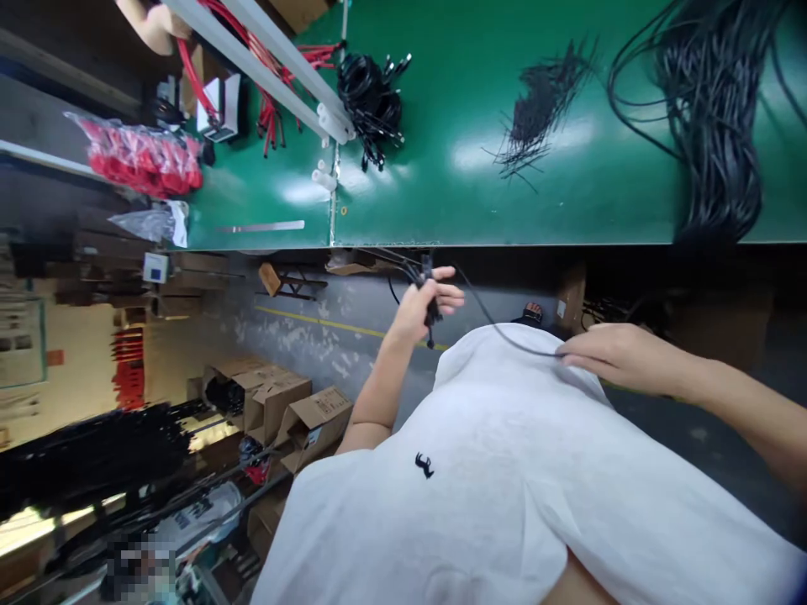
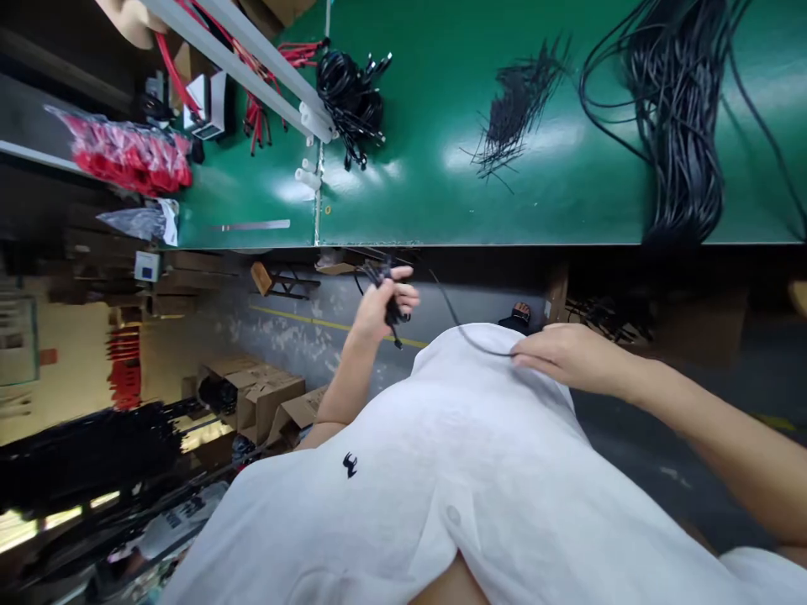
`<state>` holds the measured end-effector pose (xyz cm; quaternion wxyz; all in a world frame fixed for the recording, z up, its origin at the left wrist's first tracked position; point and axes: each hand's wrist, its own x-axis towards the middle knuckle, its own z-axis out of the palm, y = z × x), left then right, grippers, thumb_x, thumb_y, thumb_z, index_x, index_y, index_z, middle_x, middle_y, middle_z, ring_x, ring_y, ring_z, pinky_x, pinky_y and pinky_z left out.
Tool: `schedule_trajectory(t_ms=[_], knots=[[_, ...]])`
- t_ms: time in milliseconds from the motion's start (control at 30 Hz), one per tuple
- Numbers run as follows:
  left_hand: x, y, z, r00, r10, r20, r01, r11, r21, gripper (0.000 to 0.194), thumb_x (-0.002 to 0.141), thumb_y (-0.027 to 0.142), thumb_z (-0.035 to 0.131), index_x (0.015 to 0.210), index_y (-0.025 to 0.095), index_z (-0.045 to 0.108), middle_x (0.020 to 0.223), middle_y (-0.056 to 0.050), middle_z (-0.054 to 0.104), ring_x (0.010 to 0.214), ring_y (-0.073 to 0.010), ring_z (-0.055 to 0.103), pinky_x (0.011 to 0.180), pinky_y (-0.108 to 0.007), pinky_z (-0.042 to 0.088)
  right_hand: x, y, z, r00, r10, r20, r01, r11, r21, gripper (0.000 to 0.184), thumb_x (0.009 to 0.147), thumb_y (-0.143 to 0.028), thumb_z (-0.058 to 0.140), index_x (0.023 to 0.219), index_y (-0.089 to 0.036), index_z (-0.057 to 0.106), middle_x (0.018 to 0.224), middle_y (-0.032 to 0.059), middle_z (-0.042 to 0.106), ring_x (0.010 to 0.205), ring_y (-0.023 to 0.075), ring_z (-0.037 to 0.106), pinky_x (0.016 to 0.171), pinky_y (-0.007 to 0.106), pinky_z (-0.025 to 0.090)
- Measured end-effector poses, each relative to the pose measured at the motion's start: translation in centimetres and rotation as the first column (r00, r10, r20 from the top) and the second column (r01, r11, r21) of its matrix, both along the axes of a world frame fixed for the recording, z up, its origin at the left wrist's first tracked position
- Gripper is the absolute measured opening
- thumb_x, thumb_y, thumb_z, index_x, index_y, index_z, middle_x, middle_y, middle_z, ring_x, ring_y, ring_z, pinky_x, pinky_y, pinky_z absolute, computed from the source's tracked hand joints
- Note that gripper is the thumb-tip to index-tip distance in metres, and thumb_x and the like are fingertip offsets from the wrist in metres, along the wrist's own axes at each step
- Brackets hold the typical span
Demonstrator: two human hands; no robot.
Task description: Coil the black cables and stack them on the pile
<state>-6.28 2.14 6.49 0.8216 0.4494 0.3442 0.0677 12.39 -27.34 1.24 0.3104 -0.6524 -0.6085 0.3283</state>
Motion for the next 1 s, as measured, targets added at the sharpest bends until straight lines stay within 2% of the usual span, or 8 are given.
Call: schedule_trajectory(t_ms=[67, 133, 267, 467, 600, 767, 900, 1000], knots=[[0.9, -2.0, -1.3, 0.983, -0.183, -0.019, 0.182, 0.982, -0.048, 0.043, 0.081, 0.049, 0.075, 0.105, 0.014, 0.066, 0.09, -0.008, 0.076, 0.082, -0.017, 0.073, 0.073, -0.025, 0.055, -0.7, 2.6, 3.7, 0.989, 0.084, -0.123, -0.08, 0.996, 0.043, 0.039, 0.099, -0.045, 0.042, 0.098, -0.024, 0.075, 0.088, 0.0048, 0.075, 0.075, 0.0175, 0.067, 0.07, 0.028, 0.047], [1.3, -4.1, -1.7, 0.925, -0.38, 0.016, 0.379, 0.919, -0.11, 0.049, 0.076, 0.054, 0.078, 0.1, 0.013, 0.067, 0.096, -0.013, 0.077, 0.091, -0.0216, 0.073, 0.083, -0.031, 0.055, 0.3, 4.9, 5.8, 0.986, 0.008, -0.169, 0.0, 0.999, 0.044, 0.041, 0.099, -0.048, 0.042, 0.093, -0.022, 0.074, 0.086, 0.0044, 0.074, 0.074, 0.0163, 0.066, 0.068, 0.027, 0.045], [1.7, -6.6, -0.7, 0.779, -0.611, 0.141, 0.627, 0.75, -0.21, 0.05, 0.076, 0.056, 0.077, 0.093, 0.01, 0.069, 0.066, -0.008, 0.07, 0.067, -0.0165, 0.067, 0.071, -0.029, 0.054, 3.6, 7.1, 5.5, 0.959, -0.204, -0.195, 0.204, 0.979, -0.018, 0.047, 0.095, -0.055, 0.045, 0.085, -0.019, 0.073, 0.082, 0.0033, 0.072, 0.073, 0.0152, 0.062, 0.071, 0.027, 0.043], [1.7, -5.8, 0.3, 0.927, -0.365, 0.09, 0.372, 0.854, -0.364, 0.032, 0.094, 0.042, 0.056, 0.092, 0.014, 0.071, 0.036, 0.01, 0.025, 0.029, -0.0062, 0.02, 0.033, -0.019, 0.02, 6.0, 5.4, 0.2, 0.931, -0.259, -0.258, 0.248, 0.966, -0.072, 0.046, 0.091, -0.059, 0.049, 0.083, -0.02, 0.072, 0.085, 0.0018, 0.071, 0.08, 0.0155, 0.062, 0.078, 0.028, 0.044], [0.9, -3.0, 1.9, 0.999, 0.03, -0.011, -0.031, 0.979, -0.203, 0.04, 0.102, 0.044, 0.039, 0.104, 0.019, 0.071, 0.04, 0.012, 0.008, 0.029, -0.0061, 0.002, 0.029, -0.02, 0.007, 8.0, 1.5, -5.2, 0.901, -0.405, -0.155, 0.391, 0.913, -0.113, 0.045, 0.094, -0.055, 0.047, 0.083, -0.017, 0.069, 0.088, 0.0086, 0.071, 0.078, 0.0164, 0.061, 0.08, 0.03, 0.044], [0.0, -0.7, 3.3, 0.95, 0.311, 0.018, -0.31, 0.95, -0.024, 0.039, 0.103, 0.047, 0.039, 0.128, 0.028, 0.062, 0.044, 0.011, 0.014, 0.031, -0.006, 0.007, 0.03, -0.019, 0.01, 7.0, -2.7, -10.3, 0.926, -0.375, -0.053, 0.36, 0.915, -0.184, 0.037, 0.096, -0.05, 0.047, 0.088, -0.02, 0.067, 0.087, 0.01, 0.072, 0.074, 0.0181, 0.063, 0.071, 0.03, 0.045], [-0.7, 0.1, 2.7, 0.962, 0.267, 0.061, -0.268, 0.963, 0.016, 0.036, 0.099, 0.047, 0.049, 0.13, 0.032, 0.06, 0.047, 0.011, 0.039, 0.032, -0.0028, 0.027, 0.034, -0.015, 0.02, 3.3, -3.1, -9.7, 0.949, -0.306, -0.07, 0.283, 0.93, -0.235, 0.035, 0.102, -0.049, 0.038, 0.096, -0.024, 0.062, 0.068, 0.0052, 0.066, 0.056, 0.0167, 0.058, 0.057, 0.029, 0.038], [-0.6, 0.0, 0.9, 1.0, 0.015, 0.016, -0.015, 1.0, 0.013, 0.042, 0.087, 0.045, 0.069, 0.122, 0.021, 0.066, 0.07, 0.002, 0.068, 0.052, -0.0051, 0.059, 0.047, -0.014, 0.04, 0.9, -1.6, -5.9, 0.913, -0.224, 0.341, 0.288, 0.945, -0.151, 0.031, 0.101, -0.041, 0.04, 0.094, -0.021, 0.062, 0.078, 0.0088, 0.066, 0.052, 0.0158, 0.052, 0.052, 0.031, 0.025]])
